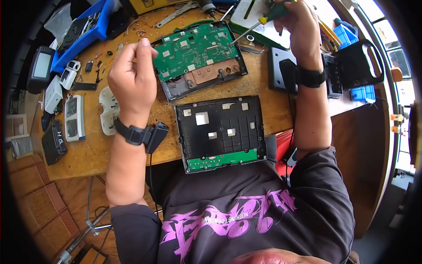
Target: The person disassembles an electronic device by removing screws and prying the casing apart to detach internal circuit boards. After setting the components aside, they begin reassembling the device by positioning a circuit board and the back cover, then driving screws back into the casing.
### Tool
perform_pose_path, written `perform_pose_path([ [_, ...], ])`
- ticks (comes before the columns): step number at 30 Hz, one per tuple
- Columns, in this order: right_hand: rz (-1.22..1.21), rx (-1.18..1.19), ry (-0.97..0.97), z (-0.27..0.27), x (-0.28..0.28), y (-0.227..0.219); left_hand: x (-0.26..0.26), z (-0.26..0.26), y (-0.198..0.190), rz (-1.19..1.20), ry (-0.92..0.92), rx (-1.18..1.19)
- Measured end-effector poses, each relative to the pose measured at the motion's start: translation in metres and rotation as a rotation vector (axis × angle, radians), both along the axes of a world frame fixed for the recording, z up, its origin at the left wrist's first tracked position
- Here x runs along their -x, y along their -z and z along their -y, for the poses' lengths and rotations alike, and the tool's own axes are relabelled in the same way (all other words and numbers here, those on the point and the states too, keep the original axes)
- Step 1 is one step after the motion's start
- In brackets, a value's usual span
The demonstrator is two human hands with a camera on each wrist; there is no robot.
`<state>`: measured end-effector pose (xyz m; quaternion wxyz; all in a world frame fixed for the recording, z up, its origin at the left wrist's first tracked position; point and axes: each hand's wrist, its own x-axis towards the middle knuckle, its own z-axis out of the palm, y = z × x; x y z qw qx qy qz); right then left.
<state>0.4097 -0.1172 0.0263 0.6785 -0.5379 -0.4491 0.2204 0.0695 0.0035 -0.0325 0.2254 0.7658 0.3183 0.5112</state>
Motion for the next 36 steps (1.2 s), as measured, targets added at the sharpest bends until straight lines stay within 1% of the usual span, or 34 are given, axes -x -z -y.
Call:
perform_pose_path([
  [2,0.038,-0.021,0.019,-0.002,-0.005,0.007,-0.003,-0.008,0.006,-0.03,-0.049,0.045],
  [3,0.043,-0.008,-0.002,-0.001,-0.002,0.005,0.001,-0.012,0.009,-0.102,-0.046,0.082],
  [6,0.015,0.034,0.024,-0.003,0.005,0.006,0.0,-0.02,0.019,-0.133,-0.076,0.011],
  [8,0.033,0.029,0.033,-0.005,0.008,0.008,0.002,-0.024,0.021,-0.151,-0.057,0.052],
  [10,0.097,0.071,0.033,-0.008,0.009,0.009,-0.001,-0.024,0.02,-0.052,-0.025,0.043],
  [11,0.108,0.06,-0.012,-0.009,0.003,0.015,0.001,-0.024,0.02,-0.057,-0.024,0.045],
  [13,0.116,0.063,-0.018,-0.011,0.001,0.017,0.003,-0.024,0.019,-0.11,0.005,0.114],
  [17,0.118,0.089,-0.031,-0.011,0.002,0.017,0.001,-0.021,0.018,-0.114,0.007,0.137],
  [19,0.115,0.096,-0.029,-0.009,0.004,0.016,0.001,-0.02,0.017,-0.12,0.013,0.094],
  [22,0.13,0.101,-0.043,-0.006,0.01,0.011,0.0,-0.017,0.016,-0.125,0.003,0.103],
  [24,0.231,0.204,-0.056,-0.002,0.016,0.005,0.0,-0.02,0.019,-0.128,0.007,0.089],
  [28,0.271,0.206,-0.094,0.001,0.027,0.002,0.001,-0.021,0.02,-0.117,0.022,0.075],
  [30,0.344,0.208,-0.19,0.003,0.027,0.003,0.0,-0.02,0.019,-0.118,0.02,0.07],
  [35,0.358,0.247,-0.196,0.006,0.034,0.0,-0.001,-0.018,0.018,-0.13,0.02,0.081],
  [36,0.357,0.26,-0.203,0.006,0.035,0.0,-0.003,-0.02,0.021,-0.08,0.027,0.053],
])
